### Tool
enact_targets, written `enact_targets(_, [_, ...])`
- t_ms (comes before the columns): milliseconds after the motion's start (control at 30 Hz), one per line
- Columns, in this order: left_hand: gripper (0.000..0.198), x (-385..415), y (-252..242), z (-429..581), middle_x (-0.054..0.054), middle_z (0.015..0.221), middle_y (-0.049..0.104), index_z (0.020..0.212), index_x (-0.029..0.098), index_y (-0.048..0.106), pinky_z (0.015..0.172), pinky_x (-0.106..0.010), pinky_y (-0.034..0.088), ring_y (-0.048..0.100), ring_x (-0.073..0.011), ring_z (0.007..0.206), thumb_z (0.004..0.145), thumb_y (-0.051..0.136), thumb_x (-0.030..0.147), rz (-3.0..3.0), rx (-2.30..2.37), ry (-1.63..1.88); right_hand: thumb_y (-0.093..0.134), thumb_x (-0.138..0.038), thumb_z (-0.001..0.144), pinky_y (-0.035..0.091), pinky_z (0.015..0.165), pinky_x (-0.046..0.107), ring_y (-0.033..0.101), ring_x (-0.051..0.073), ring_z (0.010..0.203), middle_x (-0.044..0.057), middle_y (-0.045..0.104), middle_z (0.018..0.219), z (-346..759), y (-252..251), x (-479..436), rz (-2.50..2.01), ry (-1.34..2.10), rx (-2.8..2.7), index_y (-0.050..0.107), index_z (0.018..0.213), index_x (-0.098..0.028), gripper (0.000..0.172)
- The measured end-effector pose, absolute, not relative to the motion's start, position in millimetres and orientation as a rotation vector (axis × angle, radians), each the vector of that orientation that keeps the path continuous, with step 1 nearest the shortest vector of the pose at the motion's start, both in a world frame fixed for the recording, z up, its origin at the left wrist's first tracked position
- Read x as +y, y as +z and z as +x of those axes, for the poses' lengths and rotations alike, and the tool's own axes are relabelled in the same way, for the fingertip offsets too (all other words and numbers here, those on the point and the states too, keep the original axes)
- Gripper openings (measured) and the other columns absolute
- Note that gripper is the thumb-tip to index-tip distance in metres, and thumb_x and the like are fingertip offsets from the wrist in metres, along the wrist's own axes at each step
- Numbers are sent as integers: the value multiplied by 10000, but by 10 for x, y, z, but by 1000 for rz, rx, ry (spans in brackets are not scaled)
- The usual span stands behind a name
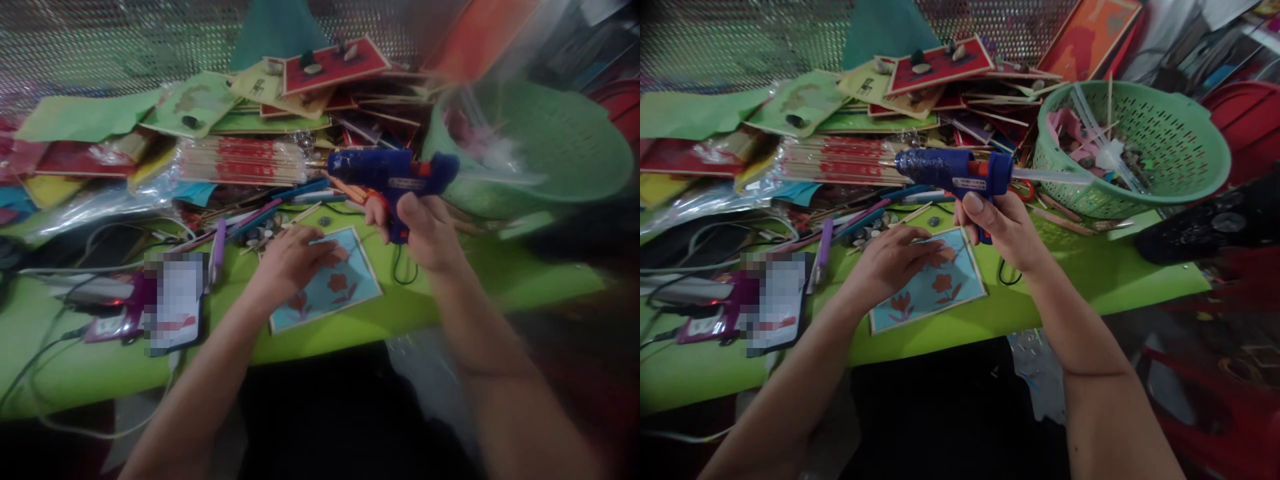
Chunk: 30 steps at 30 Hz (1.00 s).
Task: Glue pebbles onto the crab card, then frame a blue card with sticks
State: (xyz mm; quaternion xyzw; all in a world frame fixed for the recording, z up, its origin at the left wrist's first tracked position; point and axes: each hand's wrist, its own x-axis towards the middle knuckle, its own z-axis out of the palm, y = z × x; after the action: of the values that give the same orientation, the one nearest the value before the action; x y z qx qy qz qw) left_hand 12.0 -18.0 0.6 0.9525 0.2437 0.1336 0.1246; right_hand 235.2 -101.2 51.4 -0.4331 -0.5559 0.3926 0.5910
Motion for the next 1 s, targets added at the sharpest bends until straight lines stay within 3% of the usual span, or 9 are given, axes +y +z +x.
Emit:
enact_targets(167, [336,-197,9,116,-89,1219,750,1267,301,754,947,-429,477,666,-277,1121,1050,517,397,2837,732,309,634,-707,914,409,499,305,516,105,527,-3,604,717,2329,519,-1024,-981,904,-1291,610,704,-220,531])
enact_targets(400, [313,-245,-1,158,-86,1103,771,1193,269,781,939,-414,475,681,-258,1069,1042,541,403,2765,727,431,623,-803,850,407,493,303,501,111,525,12,624,726,2328,509,-989,-1048,902,-1287,589,671,-232,599])
enact_targets(533, [303,-90,80,62,-79,1180,769,1225,243,765,992,-398,486,675,-244,1112,1022,566,348,2615,680,632,642,-769,862,403,513,311,523,113,548,22,637,772,2374,456,-987,-1044,910,-1273,625,714,-228,562])
enact_targets(667, [281,138,223,-196,-71,1166,777,1170,231,781,1027,-384,484,675,-237,1114,985,585,310,2504,989,870,624,-651,941,387,538,334,510,129,541,22,612,730,2403,425,-1000,-1019,883,-1277,645,728,-228,474])
enact_targets(867, [164,303,267,-475,-51,965,791,946,239,808,901,-383,503,683,-256,955,875,666,284,2487,1203,592,623,-673,932,372,526,362,507,184,561,28,568,656,2385,445,-1021,-1022,853,-1288,652,706,-255,475])
enact_targets(1000, [156,323,167,-476,-50,894,773,925,244,807,865,-389,498,669,-268,921,819,693,253,2562,1202,473,613,-706,918,407,527,375,539,205,598,44,572,667,2394,406,-1011,-1028,866,-1292,633,679,-266,501])
